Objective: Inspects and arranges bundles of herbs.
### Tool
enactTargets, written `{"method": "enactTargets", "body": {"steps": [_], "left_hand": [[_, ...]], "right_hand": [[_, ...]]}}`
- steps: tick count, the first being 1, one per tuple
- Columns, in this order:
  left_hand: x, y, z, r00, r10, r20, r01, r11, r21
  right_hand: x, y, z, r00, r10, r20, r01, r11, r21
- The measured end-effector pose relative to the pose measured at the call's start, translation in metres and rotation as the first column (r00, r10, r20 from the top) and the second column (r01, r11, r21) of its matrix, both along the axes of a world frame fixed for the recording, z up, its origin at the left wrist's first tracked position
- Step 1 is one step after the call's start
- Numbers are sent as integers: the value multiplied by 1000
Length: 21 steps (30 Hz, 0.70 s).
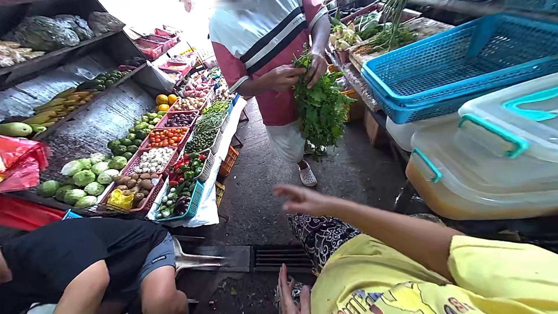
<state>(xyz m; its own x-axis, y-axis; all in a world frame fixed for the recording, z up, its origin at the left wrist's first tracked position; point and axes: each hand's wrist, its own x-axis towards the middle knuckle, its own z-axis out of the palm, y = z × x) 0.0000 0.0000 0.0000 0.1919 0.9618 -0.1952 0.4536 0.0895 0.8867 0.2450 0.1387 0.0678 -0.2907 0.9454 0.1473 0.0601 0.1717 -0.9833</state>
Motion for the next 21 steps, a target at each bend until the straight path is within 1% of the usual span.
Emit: {"method": "enactTargets", "body": {"steps": [1,3,5,7,9,11,12,15,19,21], "left_hand": [[0,0,-1,1000,-21,0,21,1000,-19],[0,0,-2,998,-57,6,57,998,-32],[-1,3,-4,997,-80,-3,80,996,-36],[-3,5,-6,995,-101,-25,100,994,-44],[-5,6,-7,992,-119,-45,117,992,-40],[-7,5,-5,991,-123,-60,120,992,-49],[-8,5,-4,991,-115,-68,112,992,-51],[-11,4,1,991,-76,-108,70,996,-57],[-12,7,-2,992,-24,-127,17,998,-60],[-12,8,-5,990,-16,-141,9,999,-51]], "right_hand": [[21,8,20,992,-122,20,121,991,52],[59,23,52,931,-365,26,357,921,153],[93,42,74,819,-572,42,530,783,326],[125,63,92,705,-704,85,599,656,459],[152,87,105,583,-797,160,626,566,537],[174,115,112,480,-848,225,642,515,569],[181,128,116,446,-858,256,654,508,560],[193,159,130,395,-843,366,682,536,498],[199,185,160,337,-841,422,650,533,542],[202,188,177,301,-826,477,654,543,527]]}}
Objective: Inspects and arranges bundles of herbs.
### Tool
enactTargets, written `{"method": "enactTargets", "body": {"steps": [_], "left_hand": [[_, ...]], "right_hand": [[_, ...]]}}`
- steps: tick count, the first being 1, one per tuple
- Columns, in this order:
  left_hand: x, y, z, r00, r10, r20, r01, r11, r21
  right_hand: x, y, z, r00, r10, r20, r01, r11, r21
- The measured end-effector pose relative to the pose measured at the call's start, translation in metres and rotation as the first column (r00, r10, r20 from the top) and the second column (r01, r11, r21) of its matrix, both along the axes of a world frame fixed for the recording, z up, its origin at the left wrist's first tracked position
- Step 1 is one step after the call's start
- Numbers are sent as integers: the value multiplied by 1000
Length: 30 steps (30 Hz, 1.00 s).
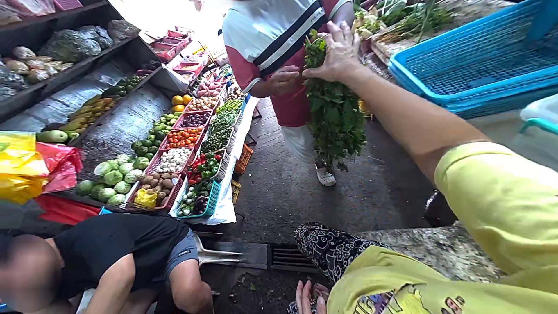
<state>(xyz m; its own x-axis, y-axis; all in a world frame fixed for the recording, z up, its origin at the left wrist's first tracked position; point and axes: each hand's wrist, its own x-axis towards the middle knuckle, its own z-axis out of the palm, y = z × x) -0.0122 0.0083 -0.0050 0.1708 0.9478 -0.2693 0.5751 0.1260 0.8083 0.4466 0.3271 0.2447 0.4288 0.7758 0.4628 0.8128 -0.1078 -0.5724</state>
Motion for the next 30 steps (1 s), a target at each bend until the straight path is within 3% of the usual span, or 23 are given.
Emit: {"method": "enactTargets", "body": {"steps": [5,10,15,18,20,23,26,30], "left_hand": [[7,11,9,998,17,-61,-19,1000,-19],[13,24,22,993,-32,-114,28,999,-36],[16,52,35,987,-124,-105,130,990,53],[25,82,60,972,-214,-99,231,951,207],[35,102,88,968,-246,-56,251,911,327],[49,122,134,969,-242,54,183,845,503],[54,137,175,964,-238,121,105,755,647],[53,143,208,956,-285,72,161,712,683]], "right_hand": [[-3,-2,36,999,-41,-21,37,987,-159],[-12,-21,41,999,44,2,-43,988,-148],[-23,-60,45,931,320,174,-323,946,-8],[-39,-78,50,830,533,166,-550,831,81],[-53,-84,51,688,719,99,-724,672,156],[-80,-87,45,301,954,-9,-919,293,263],[-110,-84,26,-12,996,-89,-942,18,334],[-150,-87,-2,-297,938,-180,-887,-202,415]]}}
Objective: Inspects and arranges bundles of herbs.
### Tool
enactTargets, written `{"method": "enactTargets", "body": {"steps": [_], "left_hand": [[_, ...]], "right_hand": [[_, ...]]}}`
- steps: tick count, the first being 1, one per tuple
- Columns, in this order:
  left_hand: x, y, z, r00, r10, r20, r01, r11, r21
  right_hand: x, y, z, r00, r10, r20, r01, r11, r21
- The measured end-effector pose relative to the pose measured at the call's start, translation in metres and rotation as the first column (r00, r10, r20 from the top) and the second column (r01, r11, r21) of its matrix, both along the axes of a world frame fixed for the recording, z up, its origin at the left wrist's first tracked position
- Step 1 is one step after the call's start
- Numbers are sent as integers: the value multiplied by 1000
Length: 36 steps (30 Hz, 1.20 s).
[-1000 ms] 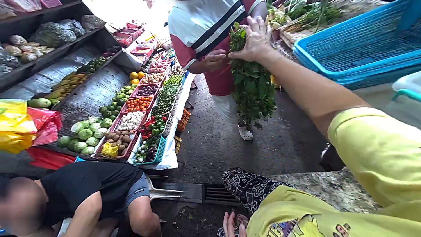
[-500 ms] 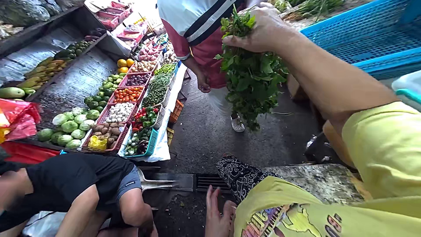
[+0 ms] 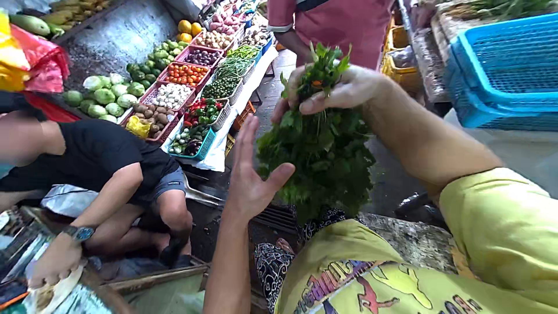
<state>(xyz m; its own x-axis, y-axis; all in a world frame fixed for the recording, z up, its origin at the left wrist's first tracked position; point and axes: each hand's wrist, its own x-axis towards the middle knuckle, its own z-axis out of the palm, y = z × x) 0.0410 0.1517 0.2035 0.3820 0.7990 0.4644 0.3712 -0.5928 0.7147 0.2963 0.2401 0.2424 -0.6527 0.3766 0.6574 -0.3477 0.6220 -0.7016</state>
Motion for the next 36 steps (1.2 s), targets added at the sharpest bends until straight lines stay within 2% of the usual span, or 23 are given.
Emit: {"method": "enactTargets", "body": {"steps": [2,4,7,9,11,13,15,19,25,28,32,36], "left_hand": [[-3,6,4,998,-58,-39,55,997,-55],[-4,13,5,983,-181,-42,179,983,-48],[-13,18,2,923,-382,-38,384,916,115],[-13,13,-7,878,-466,107,458,884,97],[-4,0,-22,825,-457,331,492,870,-27],[6,-3,-36,784,-455,423,534,842,-84],[14,-10,-45,786,-369,495,486,865,-127],[30,-36,-45,779,-81,622,324,901,-288],[35,-59,-57,777,182,602,129,891,-435],[35,-65,-55,797,283,534,12,876,-481],[38,-62,-51,795,410,447,-167,856,-488],[43,-56,-49,783,464,415,-242,841,-484]], "right_hand": [[-19,-9,-7,995,87,-38,-88,996,-30],[-35,-20,-9,991,128,-47,-128,992,0],[-51,-28,-4,964,264,3,-264,963,54],[-60,-29,3,954,293,56,-298,950,98],[-65,-26,7,957,264,122,-281,948,152],[-66,-24,7,946,248,207,-278,952,131],[-66,-25,4,935,250,251,-276,958,75],[-65,-34,-3,925,185,331,-185,982,-33],[-70,-44,-24,933,146,330,-106,985,-137],[-63,-48,-22,910,-3,414,52,993,-108],[-55,-60,-19,884,-223,410,292,950,-114],[-55,-72,-29,872,-416,258,449,889,-85]]}}
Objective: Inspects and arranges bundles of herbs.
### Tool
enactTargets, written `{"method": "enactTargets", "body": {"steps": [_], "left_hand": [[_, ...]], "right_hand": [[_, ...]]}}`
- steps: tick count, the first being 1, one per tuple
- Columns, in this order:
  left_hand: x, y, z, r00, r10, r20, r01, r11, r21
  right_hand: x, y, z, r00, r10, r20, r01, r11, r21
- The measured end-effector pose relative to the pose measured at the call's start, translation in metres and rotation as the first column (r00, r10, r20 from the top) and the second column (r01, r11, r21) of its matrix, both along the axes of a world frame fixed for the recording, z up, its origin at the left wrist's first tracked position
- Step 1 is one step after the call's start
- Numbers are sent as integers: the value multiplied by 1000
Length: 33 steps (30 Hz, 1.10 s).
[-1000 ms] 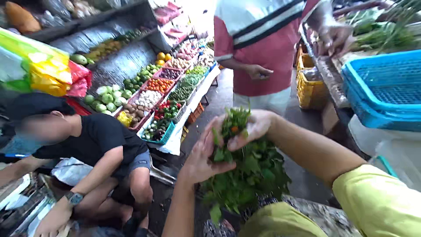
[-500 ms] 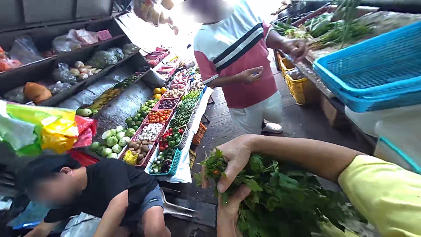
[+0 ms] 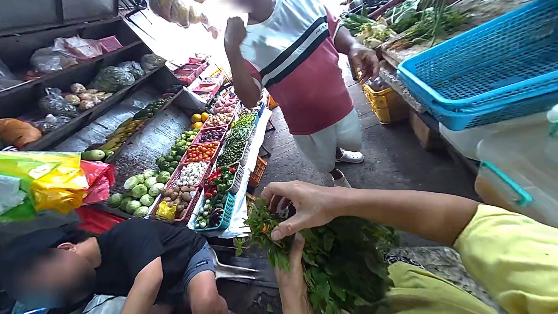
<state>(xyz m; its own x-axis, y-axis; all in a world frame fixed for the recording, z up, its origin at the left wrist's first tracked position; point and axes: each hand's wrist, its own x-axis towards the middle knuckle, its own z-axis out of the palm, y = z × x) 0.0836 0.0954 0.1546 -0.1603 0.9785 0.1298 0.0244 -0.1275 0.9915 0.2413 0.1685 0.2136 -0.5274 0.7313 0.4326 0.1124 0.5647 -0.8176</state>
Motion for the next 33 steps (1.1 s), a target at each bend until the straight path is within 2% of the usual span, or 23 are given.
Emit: {"method": "enactTargets", "body": {"steps": [5,10,16,21,25,33], "left_hand": [[5,9,-13,995,-67,78,57,991,124],[7,10,-14,994,-72,84,61,990,125],[6,10,-17,987,-124,104,111,986,122],[3,7,-16,976,-166,144,146,979,141],[2,7,-15,957,-213,197,187,972,143],[5,3,-9,954,-115,276,111,993,30]], "right_hand": [[-6,-9,-12,973,-183,-140,210,954,214],[-13,-13,-22,939,-275,-207,325,905,273],[-10,-11,-18,965,-217,-147,249,933,259],[-5,-11,-18,958,-126,-258,199,939,280],[-3,-15,-20,943,-123,-310,218,930,296],[-6,-13,-29,908,-111,-403,214,952,220]]}}
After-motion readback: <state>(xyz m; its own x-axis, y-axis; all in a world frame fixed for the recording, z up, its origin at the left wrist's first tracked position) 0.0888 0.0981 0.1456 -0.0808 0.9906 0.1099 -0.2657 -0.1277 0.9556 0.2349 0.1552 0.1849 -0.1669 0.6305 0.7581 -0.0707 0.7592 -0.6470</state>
